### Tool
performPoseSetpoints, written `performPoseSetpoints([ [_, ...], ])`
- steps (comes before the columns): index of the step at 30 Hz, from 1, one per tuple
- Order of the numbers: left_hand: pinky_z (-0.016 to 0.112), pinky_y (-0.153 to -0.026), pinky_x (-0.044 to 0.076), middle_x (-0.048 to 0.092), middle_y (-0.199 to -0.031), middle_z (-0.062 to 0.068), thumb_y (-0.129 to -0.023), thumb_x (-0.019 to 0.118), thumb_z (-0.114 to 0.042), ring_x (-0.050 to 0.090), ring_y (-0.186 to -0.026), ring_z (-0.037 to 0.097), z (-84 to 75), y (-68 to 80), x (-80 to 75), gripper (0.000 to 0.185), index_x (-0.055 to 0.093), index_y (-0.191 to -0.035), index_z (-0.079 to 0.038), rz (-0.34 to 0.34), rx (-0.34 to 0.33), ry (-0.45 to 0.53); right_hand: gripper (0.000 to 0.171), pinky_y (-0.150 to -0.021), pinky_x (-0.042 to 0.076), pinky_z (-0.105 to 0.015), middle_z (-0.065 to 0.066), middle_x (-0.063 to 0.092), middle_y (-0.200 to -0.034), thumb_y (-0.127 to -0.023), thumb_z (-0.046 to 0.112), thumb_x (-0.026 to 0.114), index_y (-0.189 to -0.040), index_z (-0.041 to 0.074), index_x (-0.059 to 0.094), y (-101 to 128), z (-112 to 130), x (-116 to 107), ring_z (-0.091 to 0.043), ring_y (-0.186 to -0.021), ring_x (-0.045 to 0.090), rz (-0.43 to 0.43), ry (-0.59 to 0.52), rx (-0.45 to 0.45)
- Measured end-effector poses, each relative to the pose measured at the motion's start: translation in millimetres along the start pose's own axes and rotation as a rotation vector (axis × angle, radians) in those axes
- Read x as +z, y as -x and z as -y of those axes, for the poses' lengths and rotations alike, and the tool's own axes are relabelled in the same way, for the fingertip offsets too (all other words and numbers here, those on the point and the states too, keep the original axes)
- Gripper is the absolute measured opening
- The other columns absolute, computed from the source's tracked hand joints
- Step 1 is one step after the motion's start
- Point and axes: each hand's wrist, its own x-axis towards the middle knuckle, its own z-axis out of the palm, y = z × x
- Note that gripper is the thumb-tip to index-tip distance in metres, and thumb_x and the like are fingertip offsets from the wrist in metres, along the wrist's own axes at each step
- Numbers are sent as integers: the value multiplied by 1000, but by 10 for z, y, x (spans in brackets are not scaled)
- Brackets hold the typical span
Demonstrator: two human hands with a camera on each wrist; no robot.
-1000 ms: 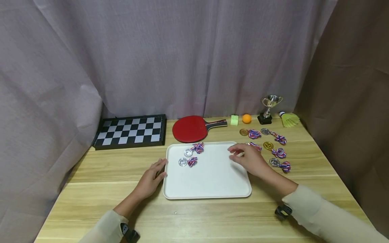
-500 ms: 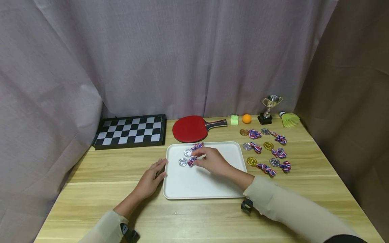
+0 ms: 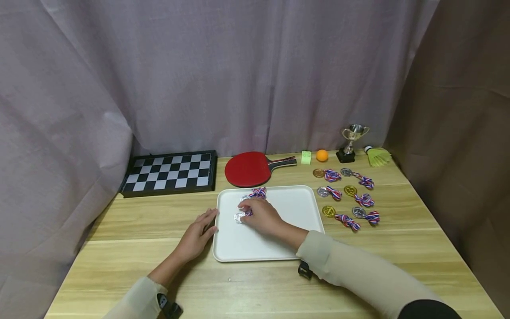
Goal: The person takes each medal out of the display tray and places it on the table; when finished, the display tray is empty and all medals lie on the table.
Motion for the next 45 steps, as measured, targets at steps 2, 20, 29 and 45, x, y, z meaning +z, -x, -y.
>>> performPoseSetpoints([
  [2, 52, -130, 14, 40, -161, 21, -105, 59, -10, 28, -154, 37, -1, 0, -1, 54, 43, -155, -1, 1, -5, 2, 31, -82, 53, -33, 5, 67, -97, -84, 16, 86, -113, 16, 77, 14, 7, 17, -13, -94, 62, 18, 34, 16],
  [20, 50, -131, 13, 39, -162, 20, -105, 59, -10, 27, -154, 36, -11, 1, 3, 54, 43, -155, -1, 3, -21, 4, 5, -70, 48, -22, 11, 63, -75, -90, 11, 77, -87, 14, 73, 93, -49, -33, -3, -71, 56, 91, -123, -59],
  [29, 50, -131, 14, 39, -162, 20, -105, 59, -11, 27, -155, 35, -3, -1, 3, 54, 43, -156, -2, 5, -26, 0, 4, -57, 49, -20, 8, 67, -75, -89, 11, 76, -87, 14, 74, 325, -67, -274, -6, -64, 61, 147, -257, 18],
  [45, 50, -130, 14, 40, -162, 18, -105, 60, -10, 28, -154, 35, 7, -8, 10, 54, 43, -156, -2, 1, -21, -7, 22, -59, 53, -25, -6, 69, -85, -94, 14, 75, -113, 5, 68, 1078, -505, -969, -18, -71, 64, 50, -393, 186],
])
